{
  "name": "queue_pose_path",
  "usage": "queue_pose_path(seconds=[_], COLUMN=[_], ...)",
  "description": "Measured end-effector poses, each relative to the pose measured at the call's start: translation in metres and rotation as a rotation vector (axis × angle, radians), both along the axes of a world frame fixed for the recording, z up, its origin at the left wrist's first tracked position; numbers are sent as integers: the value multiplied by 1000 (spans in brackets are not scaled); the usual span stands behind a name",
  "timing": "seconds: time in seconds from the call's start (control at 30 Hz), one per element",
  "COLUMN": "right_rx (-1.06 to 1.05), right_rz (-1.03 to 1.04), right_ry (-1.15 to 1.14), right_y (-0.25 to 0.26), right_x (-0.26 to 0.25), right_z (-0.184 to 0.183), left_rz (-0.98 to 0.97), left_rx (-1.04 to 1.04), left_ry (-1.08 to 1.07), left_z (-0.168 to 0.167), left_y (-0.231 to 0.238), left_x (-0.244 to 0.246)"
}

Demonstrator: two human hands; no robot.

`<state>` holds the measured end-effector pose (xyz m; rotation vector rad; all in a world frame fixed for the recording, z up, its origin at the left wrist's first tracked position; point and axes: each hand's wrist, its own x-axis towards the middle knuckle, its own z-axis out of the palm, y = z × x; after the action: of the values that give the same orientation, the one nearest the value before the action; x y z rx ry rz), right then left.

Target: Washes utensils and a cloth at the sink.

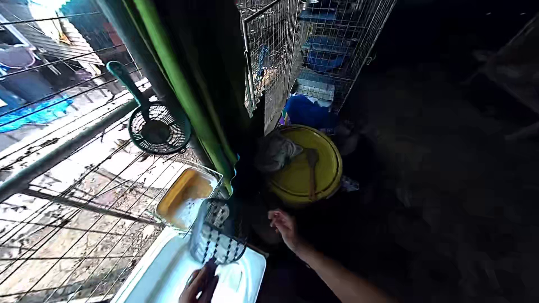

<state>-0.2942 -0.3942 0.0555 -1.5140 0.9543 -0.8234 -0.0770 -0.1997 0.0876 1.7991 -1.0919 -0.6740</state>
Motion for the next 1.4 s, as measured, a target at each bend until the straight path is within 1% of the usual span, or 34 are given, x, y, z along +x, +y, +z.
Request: queue_pose_path(seconds=[0.07,0.13,0.23,0.3,0.37,0.43,0.47,0.5,0.57,0.63,0.67,0.7,0.77,0.8,0.83,0.87,0.9,0.97,1.0,1.03,1.1,1.17,1.23,1.3,1.37,1.4], right_rx=[98,157,179,146,125,101,77,52,36,36,45,55,32,-24,-113,-177,-178,-85,17,135,333,375,288,177,83,44], right_rz=[-82,-218,-393,-436,-404,-307,-244,-179,-79,-77,-94,-109,-138,-156,-171,-156,-114,-47,-17,7,57,49,-41,-104,-128,-123], right_ry=[74,87,98,142,261,441,530,607,748,792,803,826,879,867,788,684,560,290,183,78,-37,-110,-215,-278,-262,-231], right_y=[-34,-71,-124,-152,-179,-204,-214,-224,-239,-244,-244,-244,-241,-238,-236,-236,-239,-249,-253,-256,-260,-261,-264,-277,-303,-323], right_x=[-35,-63,-97,-112,-122,-129,-131,-134,-138,-138,-138,-136,-129,-123,-117,-110,-100,-79,-69,-59,-44,-38,-42,-45,-39,-33], right_z=[-17,-33,-55,-59,-62,-64,-67,-74,-92,-99,-100,-100,-91,-84,-76,-68,-59,-46,-38,-27,2,27,60,90,103,99], left_rz=[-94,-218,-356,-383,-397,-424,-435,-427,-331,-194,-161,-168,-257,-285,-289,-280,-259,-269,-306,-346,-399,-406,-340,-226,-77,-13], left_rx=[38,150,330,391,429,438,436,428,393,390,419,466,534,534,515,470,383,121,13,-60,-99,-69,-97,-145,-129,-104], left_ry=[40,53,116,126,147,195,184,112,-182,-409,-457,-485,-511,-475,-394,-294,-188,32,132,205,294,368,463,511,483,475], left_z=[2,-8,-39,-60,-75,-89,-93,-93,-91,-95,-99,-105,-109,-103,-94,-85,-73,-38,-19,-2,18,26,25,21,21,21], left_y=[-91,-182,-301,-361,-406,-436,-443,-447,-447,-446,-444,-441,-430,-424,-419,-415,-408,-385,-372,-361,-344,-326,-310,-296,-284,-280], left_x=[-40,-77,-134,-172,-202,-221,-226,-226,-212,-181,-163,-144,-111,-101,-96,-93,-93,-98,-102,-106,-110,-109,-109,-108,-103,-99])
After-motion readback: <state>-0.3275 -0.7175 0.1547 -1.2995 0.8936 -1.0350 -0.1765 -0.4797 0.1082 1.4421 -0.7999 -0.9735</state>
